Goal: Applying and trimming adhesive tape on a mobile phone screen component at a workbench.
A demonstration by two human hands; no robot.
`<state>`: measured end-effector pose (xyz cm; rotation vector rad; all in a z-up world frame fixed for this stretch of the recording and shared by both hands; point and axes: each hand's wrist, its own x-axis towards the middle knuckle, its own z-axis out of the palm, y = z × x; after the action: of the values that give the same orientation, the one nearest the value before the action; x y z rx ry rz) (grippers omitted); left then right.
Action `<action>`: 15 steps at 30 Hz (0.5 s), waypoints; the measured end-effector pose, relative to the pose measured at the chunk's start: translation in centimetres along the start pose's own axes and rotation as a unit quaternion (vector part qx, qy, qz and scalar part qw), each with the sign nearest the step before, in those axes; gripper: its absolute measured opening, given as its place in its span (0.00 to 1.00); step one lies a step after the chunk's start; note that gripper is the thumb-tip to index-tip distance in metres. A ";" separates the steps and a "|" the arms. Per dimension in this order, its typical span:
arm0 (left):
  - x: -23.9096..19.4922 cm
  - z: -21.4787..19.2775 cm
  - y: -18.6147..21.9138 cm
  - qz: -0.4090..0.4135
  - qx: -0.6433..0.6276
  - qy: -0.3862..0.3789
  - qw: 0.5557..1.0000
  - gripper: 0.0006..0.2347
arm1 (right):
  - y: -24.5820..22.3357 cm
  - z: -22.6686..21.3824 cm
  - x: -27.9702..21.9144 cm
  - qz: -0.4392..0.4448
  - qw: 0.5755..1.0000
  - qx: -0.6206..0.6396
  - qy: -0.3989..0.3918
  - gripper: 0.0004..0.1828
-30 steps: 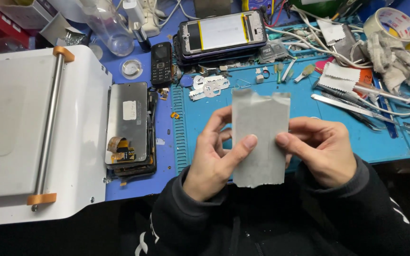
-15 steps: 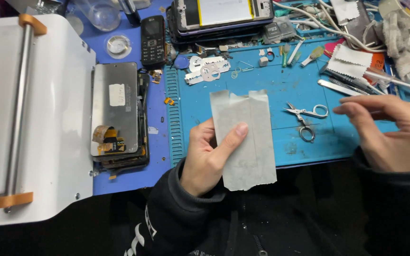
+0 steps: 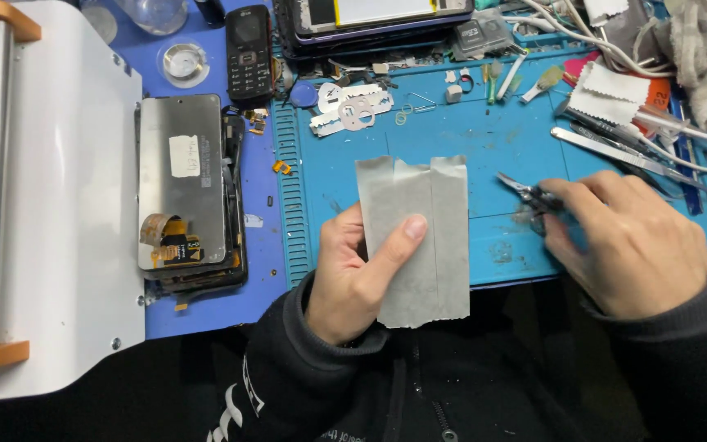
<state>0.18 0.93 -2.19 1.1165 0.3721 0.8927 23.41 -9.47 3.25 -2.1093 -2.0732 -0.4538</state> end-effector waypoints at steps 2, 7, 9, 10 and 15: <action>-0.1 -0.1 0.0 -0.003 -0.013 -0.011 1.000 0.12 | 0.0 -0.1 -0.3 0.054 0.992 -0.074 -0.083 0.18; -0.1 0.0 0.0 0.005 -0.005 -0.005 1.000 0.12 | 0.4 -0.3 0.1 -0.001 0.997 -0.063 -0.052 0.17; -0.1 0.0 0.0 0.009 -0.003 -0.001 1.000 0.11 | 1.5 0.2 0.3 -0.012 0.995 -0.076 -0.057 0.18; -0.1 0.1 0.1 0.008 -0.004 -0.001 1.000 0.11 | 2.4 0.6 0.2 0.034 0.998 -0.019 -0.057 0.17; 0.1 0.4 0.4 0.003 -0.013 0.003 1.000 0.12 | 7.1 1.3 1.5 0.076 0.931 0.351 -0.064 0.22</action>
<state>0.31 0.79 -1.61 1.0930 0.3611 0.9045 30.60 -7.88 3.23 -1.8473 -1.7339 0.4091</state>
